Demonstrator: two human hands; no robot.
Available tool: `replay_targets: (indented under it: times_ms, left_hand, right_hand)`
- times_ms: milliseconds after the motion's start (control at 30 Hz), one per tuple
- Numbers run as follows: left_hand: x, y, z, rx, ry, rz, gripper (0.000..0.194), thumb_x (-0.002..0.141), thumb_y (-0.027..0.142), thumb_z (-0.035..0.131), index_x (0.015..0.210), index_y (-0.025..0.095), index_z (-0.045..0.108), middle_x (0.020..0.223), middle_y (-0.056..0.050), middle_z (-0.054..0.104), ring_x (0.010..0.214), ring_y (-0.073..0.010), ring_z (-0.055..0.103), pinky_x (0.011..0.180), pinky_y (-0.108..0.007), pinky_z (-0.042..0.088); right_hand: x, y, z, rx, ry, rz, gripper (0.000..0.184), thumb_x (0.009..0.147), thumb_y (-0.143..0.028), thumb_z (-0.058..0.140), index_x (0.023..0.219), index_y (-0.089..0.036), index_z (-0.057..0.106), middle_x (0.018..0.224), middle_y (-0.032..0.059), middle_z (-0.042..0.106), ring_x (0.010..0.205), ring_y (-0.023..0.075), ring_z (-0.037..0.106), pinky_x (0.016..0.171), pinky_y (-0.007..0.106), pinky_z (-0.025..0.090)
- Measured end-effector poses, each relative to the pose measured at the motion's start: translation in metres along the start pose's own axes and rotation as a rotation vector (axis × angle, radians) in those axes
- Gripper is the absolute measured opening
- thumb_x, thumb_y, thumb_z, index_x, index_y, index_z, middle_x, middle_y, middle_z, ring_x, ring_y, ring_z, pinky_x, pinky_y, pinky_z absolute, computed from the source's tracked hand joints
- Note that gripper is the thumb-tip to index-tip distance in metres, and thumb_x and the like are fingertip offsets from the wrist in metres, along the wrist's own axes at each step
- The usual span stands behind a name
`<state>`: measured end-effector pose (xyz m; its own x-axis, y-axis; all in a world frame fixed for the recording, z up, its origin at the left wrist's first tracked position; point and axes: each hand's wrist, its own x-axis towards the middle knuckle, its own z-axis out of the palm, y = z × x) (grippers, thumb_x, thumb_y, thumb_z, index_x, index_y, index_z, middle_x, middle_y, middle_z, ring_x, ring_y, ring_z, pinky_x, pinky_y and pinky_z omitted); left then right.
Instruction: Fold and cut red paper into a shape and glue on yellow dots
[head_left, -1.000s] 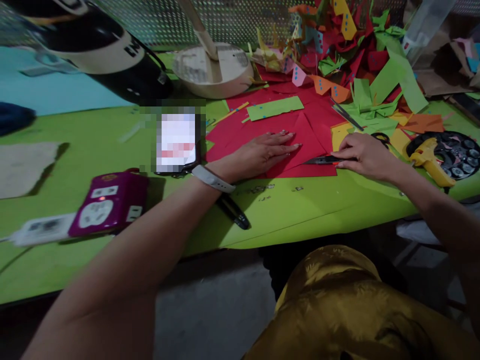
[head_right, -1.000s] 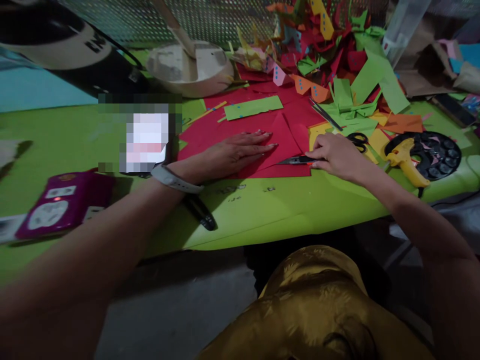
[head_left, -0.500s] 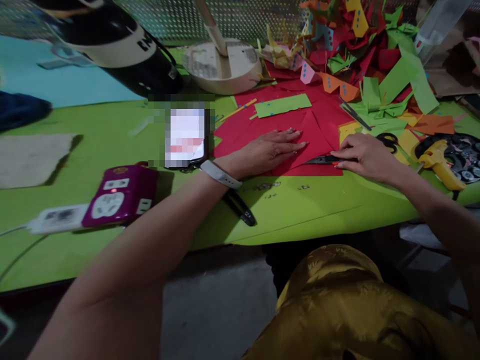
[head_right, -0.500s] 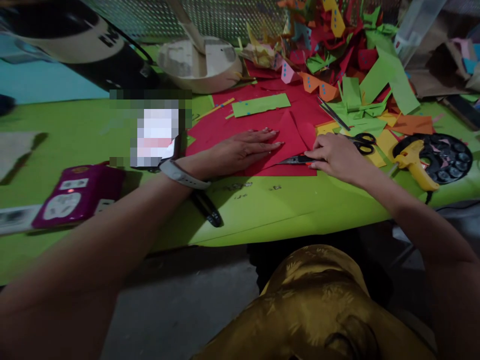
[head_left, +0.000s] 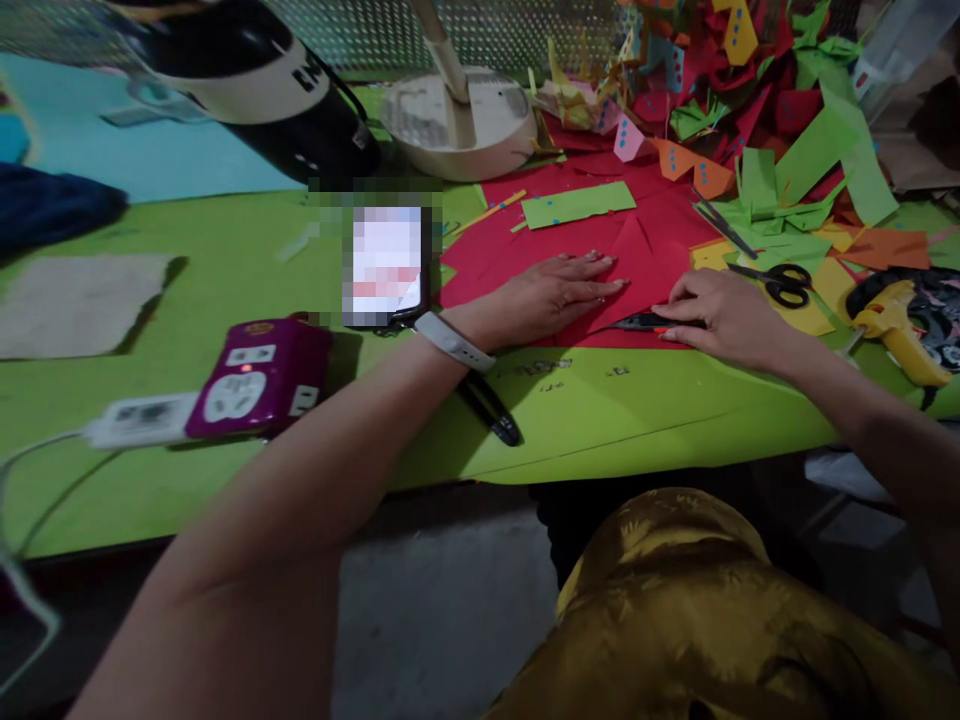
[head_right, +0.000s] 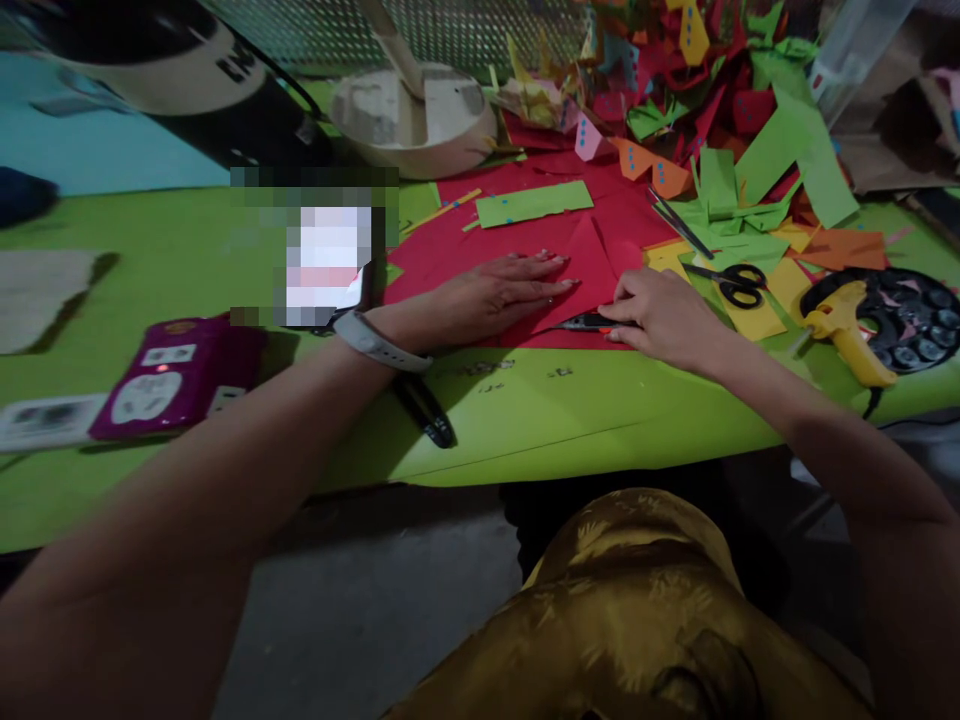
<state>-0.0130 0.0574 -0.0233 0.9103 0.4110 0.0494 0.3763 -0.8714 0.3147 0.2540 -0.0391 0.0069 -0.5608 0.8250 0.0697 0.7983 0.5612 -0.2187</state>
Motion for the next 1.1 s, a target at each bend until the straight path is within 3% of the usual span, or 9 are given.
replay_targets:
  times_ms: [267, 600, 767, 1100]
  left_hand:
    - [0.000, -0.001, 0.001, -0.006, -0.011, -0.011, 0.051, 0.106, 0.040, 0.023, 0.146, 0.019, 0.048, 0.162, -0.009, 0.031, 0.150, -0.0240, 0.028, 0.123, -0.044, 0.024]
    - [0.000, -0.004, 0.003, -0.033, 0.010, 0.009, 0.046, 0.106, 0.039, 0.031, 0.146, 0.024, 0.047, 0.161, -0.009, 0.032, 0.150, -0.0225, 0.027, 0.123, -0.045, 0.023]
    - [0.001, -0.002, 0.001, -0.008, -0.015, 0.015, 0.049, 0.106, 0.037, 0.028, 0.146, 0.018, 0.047, 0.161, -0.013, 0.032, 0.150, -0.0234, 0.026, 0.123, -0.043, 0.022]
    - [0.000, -0.004, 0.003, 0.004, -0.010, 0.025, 0.050, 0.106, 0.040, 0.025, 0.148, 0.021, 0.045, 0.162, -0.011, 0.031, 0.151, -0.0227, 0.026, 0.123, -0.043, 0.022]
  right_hand:
    - [0.004, -0.005, -0.001, 0.011, -0.007, 0.005, 0.031, 0.092, -0.034, 0.060, 0.117, -0.021, 0.073, 0.102, 0.0106, 0.067, 0.092, 0.0237, 0.057, 0.077, 0.035, 0.037]
    - [0.008, -0.014, 0.001, 0.021, -0.019, -0.026, 0.029, 0.092, -0.032, 0.060, 0.115, -0.021, 0.074, 0.103, 0.0110, 0.067, 0.093, 0.0240, 0.058, 0.077, 0.035, 0.036]
    - [0.011, -0.018, 0.003, 0.028, -0.006, -0.040, 0.028, 0.091, -0.032, 0.062, 0.113, -0.021, 0.074, 0.101, 0.0106, 0.067, 0.091, 0.0244, 0.058, 0.077, 0.036, 0.036]
    - [0.017, -0.026, 0.007, 0.036, -0.001, -0.076, 0.028, 0.093, -0.032, 0.059, 0.113, -0.020, 0.074, 0.099, 0.0094, 0.065, 0.088, 0.0219, 0.054, 0.075, 0.034, 0.035]
